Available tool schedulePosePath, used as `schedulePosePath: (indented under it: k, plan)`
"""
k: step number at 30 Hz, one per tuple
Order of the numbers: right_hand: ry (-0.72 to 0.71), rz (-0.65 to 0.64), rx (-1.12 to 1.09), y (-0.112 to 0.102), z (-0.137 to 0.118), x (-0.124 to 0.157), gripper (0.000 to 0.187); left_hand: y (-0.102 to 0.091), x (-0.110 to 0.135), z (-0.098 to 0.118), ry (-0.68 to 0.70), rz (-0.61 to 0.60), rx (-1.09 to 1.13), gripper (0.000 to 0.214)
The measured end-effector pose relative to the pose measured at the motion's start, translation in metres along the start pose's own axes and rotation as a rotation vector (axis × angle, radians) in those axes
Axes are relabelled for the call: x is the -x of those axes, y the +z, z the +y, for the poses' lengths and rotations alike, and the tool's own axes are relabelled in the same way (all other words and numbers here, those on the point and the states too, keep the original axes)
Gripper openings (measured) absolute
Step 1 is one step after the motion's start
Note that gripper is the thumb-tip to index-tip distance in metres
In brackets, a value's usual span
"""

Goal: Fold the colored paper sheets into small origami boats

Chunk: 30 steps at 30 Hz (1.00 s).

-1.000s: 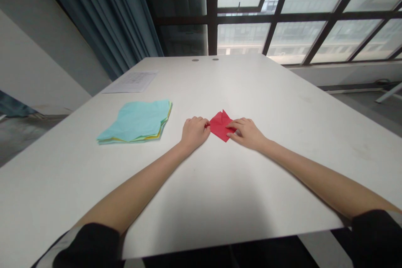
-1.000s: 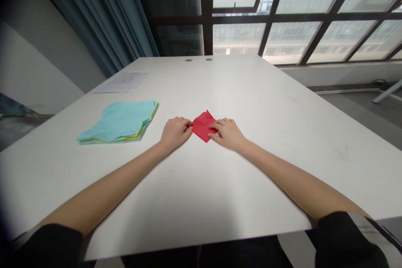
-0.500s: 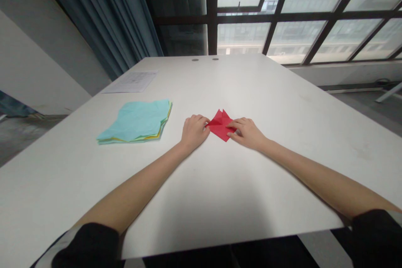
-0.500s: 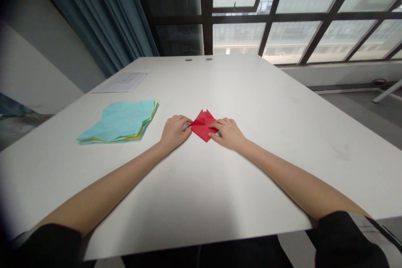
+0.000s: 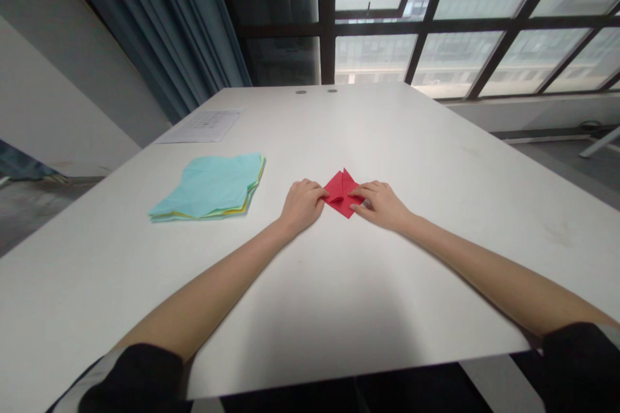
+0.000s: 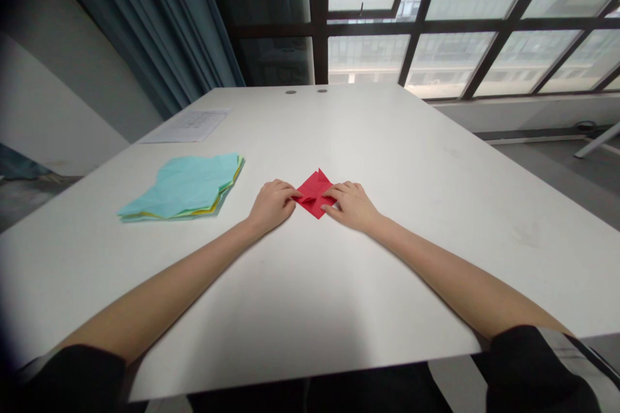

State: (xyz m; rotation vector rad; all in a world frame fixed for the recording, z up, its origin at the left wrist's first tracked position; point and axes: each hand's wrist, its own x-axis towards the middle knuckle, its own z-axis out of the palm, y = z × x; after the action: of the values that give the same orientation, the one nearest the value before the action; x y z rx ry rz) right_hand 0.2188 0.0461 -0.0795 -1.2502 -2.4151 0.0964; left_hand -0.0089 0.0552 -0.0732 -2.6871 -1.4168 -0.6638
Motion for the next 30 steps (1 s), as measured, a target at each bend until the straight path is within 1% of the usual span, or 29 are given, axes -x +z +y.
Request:
schedulePosePath:
  k: [6,12,14,19,23,30]
  plan:
    - [0.005,-0.010,0.007,-0.0011,-0.0007,-0.0004,0.033,0.0010,0.0003,0.0008,0.047,-0.011,0.026,0.031]
    - [0.001,-0.024,-0.012,-0.0013,-0.0001,-0.0008,0.033,0.0049,0.0006,0.0037,0.229,-0.042,0.070,0.032]
    - [0.000,-0.031,-0.008,-0.0012,-0.0001,-0.0005,0.034,0.0050,0.0008,0.0045,0.262,-0.040,0.065,0.031]
    - [-0.021,-0.052,0.032,-0.0020,-0.0017,0.0001,0.039,0.0050,0.0006,0.0038,0.285,-0.027,0.051,0.029]
    - [-0.060,-0.071,0.050,-0.0019,-0.0015,0.0000,0.037,0.0056,0.0001,0.0024,0.283,-0.032,0.043,0.029]
    - [-0.192,0.018,0.002,0.0014,0.0028,0.0016,0.030,0.0062,-0.0002,0.0023,0.278,-0.032,0.045,0.030]
